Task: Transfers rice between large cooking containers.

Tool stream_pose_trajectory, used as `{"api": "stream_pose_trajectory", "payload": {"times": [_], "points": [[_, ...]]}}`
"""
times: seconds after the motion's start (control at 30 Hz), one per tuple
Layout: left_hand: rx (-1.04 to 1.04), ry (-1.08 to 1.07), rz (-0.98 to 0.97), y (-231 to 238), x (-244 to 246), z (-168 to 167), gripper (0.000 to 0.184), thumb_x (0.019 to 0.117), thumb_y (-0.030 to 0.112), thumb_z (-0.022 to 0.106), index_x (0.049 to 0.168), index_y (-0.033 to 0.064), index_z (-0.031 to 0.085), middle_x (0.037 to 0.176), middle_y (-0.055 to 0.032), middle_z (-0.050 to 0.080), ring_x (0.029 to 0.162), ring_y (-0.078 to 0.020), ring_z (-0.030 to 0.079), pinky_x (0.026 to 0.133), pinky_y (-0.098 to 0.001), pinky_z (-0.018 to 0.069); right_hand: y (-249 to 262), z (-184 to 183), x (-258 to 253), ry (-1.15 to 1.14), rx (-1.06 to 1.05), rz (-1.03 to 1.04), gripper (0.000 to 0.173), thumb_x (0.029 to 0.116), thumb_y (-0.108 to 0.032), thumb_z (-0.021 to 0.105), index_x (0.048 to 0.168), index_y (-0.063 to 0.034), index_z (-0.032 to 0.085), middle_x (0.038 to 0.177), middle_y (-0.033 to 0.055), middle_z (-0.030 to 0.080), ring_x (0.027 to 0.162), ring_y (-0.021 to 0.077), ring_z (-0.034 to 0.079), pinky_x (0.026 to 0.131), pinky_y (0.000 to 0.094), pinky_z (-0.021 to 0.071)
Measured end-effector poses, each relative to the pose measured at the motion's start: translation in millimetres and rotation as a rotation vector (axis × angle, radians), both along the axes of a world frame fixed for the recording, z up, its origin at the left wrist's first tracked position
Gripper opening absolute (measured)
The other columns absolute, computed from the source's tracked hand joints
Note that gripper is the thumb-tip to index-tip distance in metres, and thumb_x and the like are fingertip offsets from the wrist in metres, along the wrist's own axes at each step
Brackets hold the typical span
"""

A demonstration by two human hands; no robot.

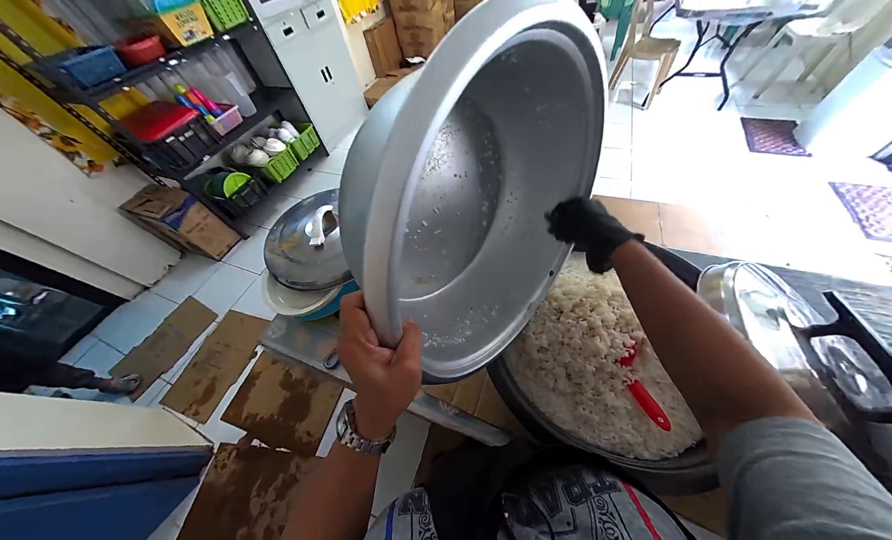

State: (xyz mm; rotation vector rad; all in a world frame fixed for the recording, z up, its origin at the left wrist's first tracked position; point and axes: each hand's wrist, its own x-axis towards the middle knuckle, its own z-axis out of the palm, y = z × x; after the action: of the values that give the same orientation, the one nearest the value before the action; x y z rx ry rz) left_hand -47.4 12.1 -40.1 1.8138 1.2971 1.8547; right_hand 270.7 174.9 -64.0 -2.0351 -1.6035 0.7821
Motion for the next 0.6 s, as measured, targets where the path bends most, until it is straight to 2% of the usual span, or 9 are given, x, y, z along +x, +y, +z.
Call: {"api": "stream_pose_trajectory", "payload": {"times": [0.07,0.1,0.17,0.2,0.3,0.33,0.43,0.5,0.6], "points": [[0.001,0.003,-0.036,-1.3,1.9,3.2,0.038,0.0737,-0.001,0.062,0.11,0.0008,0.05,0.088,0.0094,0.063,0.081,0.0109,0.062,0.071,-0.0115,0.0539,27.8,21.2,0.5,0.374,0.166,-0.098,0.035,0.1099,-0.022,0.047,0.129,0.0064,0.057,0.114,0.0202,0.065,0.094,0.0244,0.065,0.086,0.042,0.0549],[0.001,0.011,-0.05,-0.8,2.6,4.6,0.037,0.0732,-0.001,0.062,0.108,0.0011,0.05,0.087,0.0091,0.063,0.081,0.0105,0.063,0.071,-0.0117,0.0541,38.0,38.1,-1.6,0.485,0.249,-0.137,0.036,0.1107,-0.02,0.043,0.13,0.007,0.055,0.115,0.0187,0.064,0.094,0.021,0.065,0.085,0.0377,0.0559],[-0.025,0.024,-0.059,0.4,3.5,8.6,0.036,0.0722,-0.001,0.061,0.107,0.0021,0.05,0.085,0.0093,0.063,0.079,0.0108,0.063,0.069,-0.0115,0.0537,45.9,76.3,-16.8,0.428,0.429,-0.106,0.036,0.1112,-0.016,0.039,0.135,0.0083,0.052,0.121,0.0184,0.063,0.102,0.0178,0.063,0.091,0.0332,0.0528],[-0.048,0.027,-0.064,0.7,2.8,10.4,0.037,0.0719,-0.001,0.061,0.107,0.0025,0.05,0.084,0.0093,0.063,0.078,0.0108,0.063,0.068,-0.0113,0.0533,42.5,95.3,-29.2,0.304,0.516,-0.066,0.039,0.1103,-0.015,0.042,0.139,0.0089,0.052,0.132,0.0222,0.062,0.115,0.0213,0.063,0.103,0.0358,0.0497],[-0.089,0.034,-0.077,3.5,-1.4,11.8,0.04,0.071,-0.001,0.061,0.109,0.0049,0.05,0.083,0.0102,0.062,0.075,0.0105,0.062,0.065,-0.0113,0.0522,11.9,137.7,-88.2,0.126,0.811,-0.038,0.036,0.1054,-0.021,0.051,0.128,0.0039,0.064,0.124,0.0213,0.067,0.117,0.0268,0.064,0.104,0.0432,0.0492],[-0.091,0.033,-0.084,4.5,-2.4,12.0,0.041,0.0706,-0.001,0.061,0.109,0.0056,0.05,0.083,0.0107,0.061,0.075,0.0105,0.062,0.065,-0.0113,0.0522,-0.8,143.2,-108.2,0.031,0.879,0.021,0.034,0.1036,-0.019,0.052,0.123,0.0052,0.067,0.124,0.0242,0.068,0.119,0.0332,0.065,0.103,0.0491,0.0487],[-0.081,0.04,-0.107,5.4,-1.7,13.6,0.04,0.0705,-0.002,0.062,0.108,0.0079,0.05,0.082,0.0126,0.061,0.074,0.0109,0.062,0.064,-0.0114,0.053,-26.2,123.3,-152.9,-0.222,1.193,0.33,0.029,0.0925,-0.017,0.063,0.106,0.0061,0.073,0.11,0.0291,0.071,0.104,0.0436,0.07,0.084,0.0544,0.0559],[-0.068,0.046,-0.129,5.5,-0.9,13.5,0.041,0.0704,-0.003,0.062,0.107,0.0091,0.049,0.083,0.0129,0.061,0.074,0.0102,0.062,0.064,-0.0123,0.0538,-43.1,94.5,-175.0,-0.227,1.373,0.572,0.024,0.0855,-0.018,0.07,0.096,0.0031,0.075,0.099,0.0252,0.074,0.096,0.0398,0.072,0.08,0.0493,0.0561],[-0.046,0.067,-0.138,5.5,-2.0,12.1,0.044,0.0697,-0.003,0.061,0.111,0.0058,0.05,0.089,0.0097,0.062,0.08,0.0085,0.062,0.068,-0.0136,0.0547,-71.5,45.1,-195.5,-0.067,1.262,0.885,0.02,0.08,-0.009,0.074,0.094,0.0052,0.074,0.098,0.0237,0.073,0.095,0.0365,0.072,0.079,0.0473,0.0575]]}}
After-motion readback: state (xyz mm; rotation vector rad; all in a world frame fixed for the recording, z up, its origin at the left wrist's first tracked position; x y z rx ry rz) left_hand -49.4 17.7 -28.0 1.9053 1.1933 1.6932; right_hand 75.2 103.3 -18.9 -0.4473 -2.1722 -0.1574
